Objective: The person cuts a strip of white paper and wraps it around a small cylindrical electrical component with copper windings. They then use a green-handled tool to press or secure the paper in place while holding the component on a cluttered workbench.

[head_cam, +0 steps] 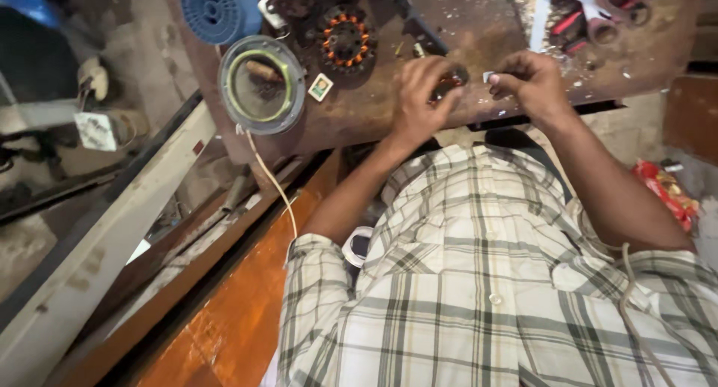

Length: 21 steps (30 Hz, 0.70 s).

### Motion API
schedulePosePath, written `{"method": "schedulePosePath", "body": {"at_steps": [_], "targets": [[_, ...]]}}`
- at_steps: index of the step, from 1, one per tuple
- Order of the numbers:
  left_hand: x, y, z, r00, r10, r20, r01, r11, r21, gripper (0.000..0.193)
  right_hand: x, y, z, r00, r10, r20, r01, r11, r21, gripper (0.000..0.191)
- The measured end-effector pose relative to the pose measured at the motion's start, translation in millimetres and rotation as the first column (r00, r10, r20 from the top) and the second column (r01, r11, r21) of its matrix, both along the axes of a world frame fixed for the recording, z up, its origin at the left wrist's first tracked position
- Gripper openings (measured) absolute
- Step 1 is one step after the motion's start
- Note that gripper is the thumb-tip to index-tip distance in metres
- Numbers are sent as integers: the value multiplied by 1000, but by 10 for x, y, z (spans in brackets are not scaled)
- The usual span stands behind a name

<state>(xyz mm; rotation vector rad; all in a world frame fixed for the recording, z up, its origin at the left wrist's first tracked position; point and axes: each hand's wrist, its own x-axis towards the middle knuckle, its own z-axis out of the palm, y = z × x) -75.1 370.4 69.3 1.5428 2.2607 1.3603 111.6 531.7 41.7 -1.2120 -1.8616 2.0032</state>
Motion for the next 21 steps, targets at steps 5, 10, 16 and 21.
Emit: {"method": "schedulePosePath", "body": {"at_steps": [5,10,16,21], "targets": [[58,132,36,664,-30,747,62,998,-15,27,-282,-132,339,965,-40,-259,-7,984,-178,15],[1,165,-42,360,-11,933,-11,1000,16,26,-445,-220,473,927,-223,-302,178,970,-168,15],[39,169,-41,309,33,951,-17,999,-29,28,-520,-288,428,928,-212,-306,215,976,-27,16],[11,172,-25,329,-47,943,3,999,48,26,-555,-295,412,936,-194,-295,198,980,-18,21]]}}
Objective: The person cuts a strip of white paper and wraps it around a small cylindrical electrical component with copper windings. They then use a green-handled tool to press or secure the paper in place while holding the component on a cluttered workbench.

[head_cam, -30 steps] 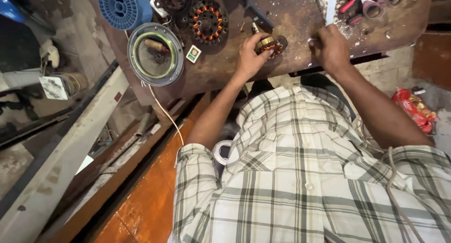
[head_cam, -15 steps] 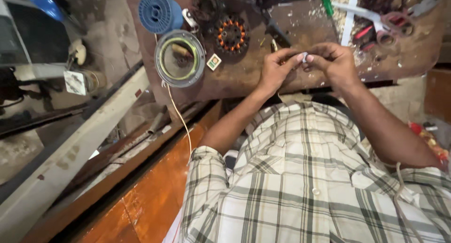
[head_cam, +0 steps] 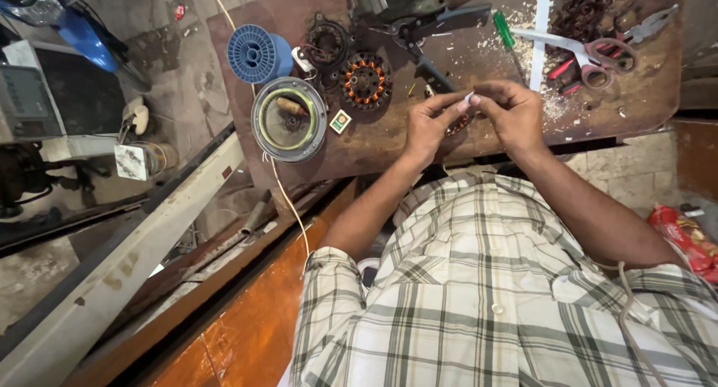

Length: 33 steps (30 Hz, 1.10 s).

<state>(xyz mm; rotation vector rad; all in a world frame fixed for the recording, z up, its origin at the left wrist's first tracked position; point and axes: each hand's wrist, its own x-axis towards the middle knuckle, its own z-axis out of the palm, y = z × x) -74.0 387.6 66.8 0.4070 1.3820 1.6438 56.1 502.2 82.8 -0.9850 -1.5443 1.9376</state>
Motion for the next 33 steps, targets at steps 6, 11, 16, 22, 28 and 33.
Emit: {"method": "schedulePosePath", "body": {"at_steps": [6,11,16,22,28,33], "targets": [[4,-28,-18,999,-16,-37,14,998,-62,24,58,118,200,985,152,76,-151,988,-13,19],[59,-41,-22,979,-1,-204,-8,999,-41,21,87,123,264,927,224,302,-349,809,472,16],[32,-43,-6,988,4,-154,-4,1000,-3,23,6,63,87,996,86,2,-85,985,-149,14],[-18,-48,-25,999,-46,3,46,999,-2,26,68,58,63,987,151,47,-155,983,96,16],[-11,-6,-23,997,64,52,-65,998,27,18,16,41,90,996,80,29,-78,996,-36,20],[-20,4,-10,999,31,21,-30,998,-56,18,22,41,-22,996,80,40,-79,997,-12,17]]}}
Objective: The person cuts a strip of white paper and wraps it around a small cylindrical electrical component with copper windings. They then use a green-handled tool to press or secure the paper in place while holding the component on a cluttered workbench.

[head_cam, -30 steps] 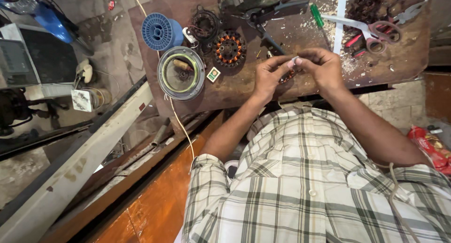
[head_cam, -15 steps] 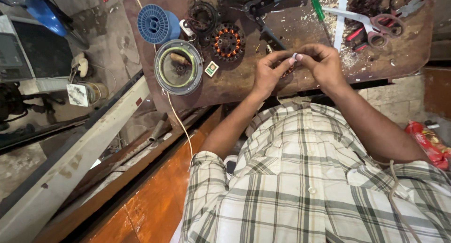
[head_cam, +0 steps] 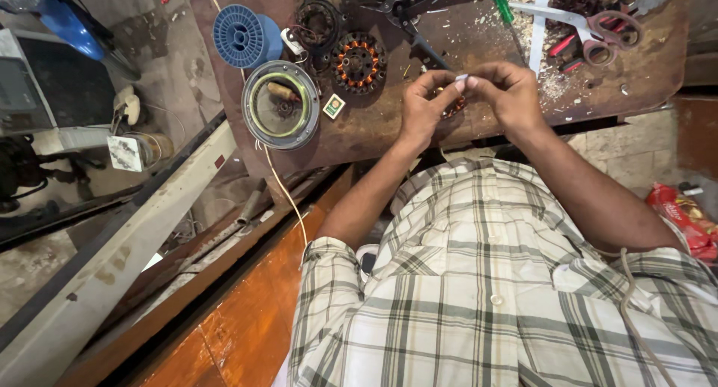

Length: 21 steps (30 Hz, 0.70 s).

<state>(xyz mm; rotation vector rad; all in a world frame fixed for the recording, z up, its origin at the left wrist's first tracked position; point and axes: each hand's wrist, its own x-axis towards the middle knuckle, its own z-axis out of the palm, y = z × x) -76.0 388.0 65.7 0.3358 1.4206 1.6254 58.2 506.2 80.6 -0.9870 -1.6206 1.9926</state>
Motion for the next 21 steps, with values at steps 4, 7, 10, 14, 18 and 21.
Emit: {"method": "schedulePosePath", "body": {"at_steps": [4,7,10,14,18,21], "targets": [[-6,-8,-15,997,38,-63,-35,999,38,19,12,23,-75,997,-57,-52,53,996,-67,13],[0,-24,-25,996,9,-90,-11,1000,-19,21,21,19,-79,995,28,-93,-30,999,-17,15],[5,-36,-24,975,-32,-220,27,999,-21,22,21,9,-58,997,71,-25,-70,996,46,15],[-13,-48,-15,991,-71,-110,80,994,75,27,-17,0,-27,999,32,8,-33,998,62,15],[-23,-59,-21,993,-79,-86,88,990,108,29,-69,-62,32,999,-42,0,42,999,-16,18],[-12,-65,-36,998,-49,-39,52,995,82,28,-84,-124,117,998,-53,-40,56,996,76,23]]}}
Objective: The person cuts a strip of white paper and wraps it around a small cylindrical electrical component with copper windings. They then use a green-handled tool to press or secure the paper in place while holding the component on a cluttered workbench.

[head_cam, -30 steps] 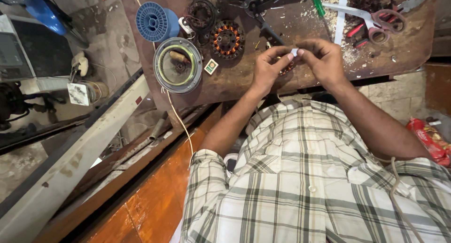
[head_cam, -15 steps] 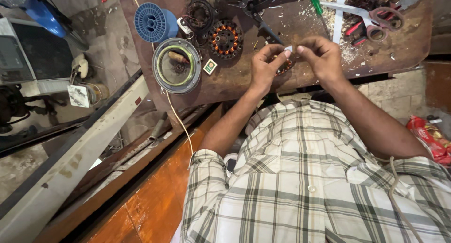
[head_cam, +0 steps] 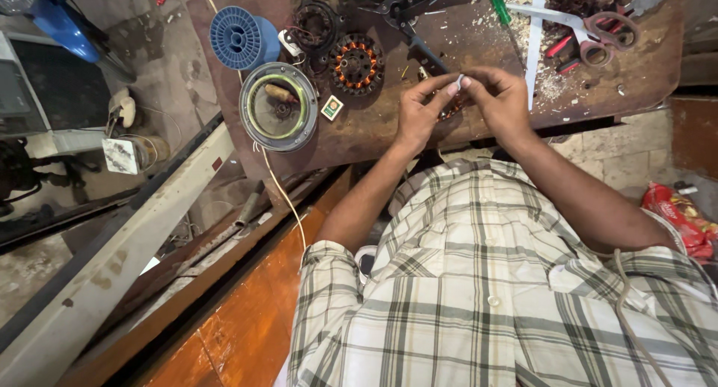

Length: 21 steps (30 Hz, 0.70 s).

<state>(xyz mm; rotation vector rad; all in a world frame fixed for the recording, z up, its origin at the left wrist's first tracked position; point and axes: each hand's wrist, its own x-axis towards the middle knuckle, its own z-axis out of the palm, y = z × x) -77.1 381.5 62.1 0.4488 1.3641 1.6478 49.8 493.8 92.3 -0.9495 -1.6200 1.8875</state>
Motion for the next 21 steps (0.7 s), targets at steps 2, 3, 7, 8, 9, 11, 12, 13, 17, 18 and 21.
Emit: {"method": "schedulePosePath", "body": {"at_steps": [2,3,7,8,9,11,12,13,17,18,21], "targets": [[11,0,-12,1000,21,17,-21,1000,-5,28,6,-25,63,999,23,-46,-15,985,172,32],[14,3,-18,1000,28,10,-29,1000,13,27,10,-28,89,1000,20,8,-21,956,293,26],[21,23,-26,1000,24,12,-24,1000,16,28,15,-30,105,990,-44,132,-11,922,386,15],[22,29,-23,1000,26,17,-26,999,25,28,11,-33,83,988,-61,142,13,948,319,16],[24,32,-18,999,27,22,-28,999,34,28,11,-39,54,987,-62,149,20,964,265,16],[29,33,-3,1000,19,19,-20,998,54,29,8,-59,-17,985,-58,161,34,988,150,16],[29,30,5,1000,10,9,-10,998,64,30,7,-69,-52,992,-65,110,61,997,44,16],[31,27,12,1000,1,1,-1,997,73,31,5,-80,-81,995,-78,60,82,995,-65,16],[33,15,16,999,15,32,-17,998,57,28,6,-76,-97,996,-87,-20,80,972,-221,16],[35,18,8,998,33,44,-35,998,47,27,13,-55,-71,999,-43,16,45,986,-163,16],[51,17,-30,993,12,-114,-15,1000,-24,27,76,69,43,988,96,118,-119,972,204,17]]}}
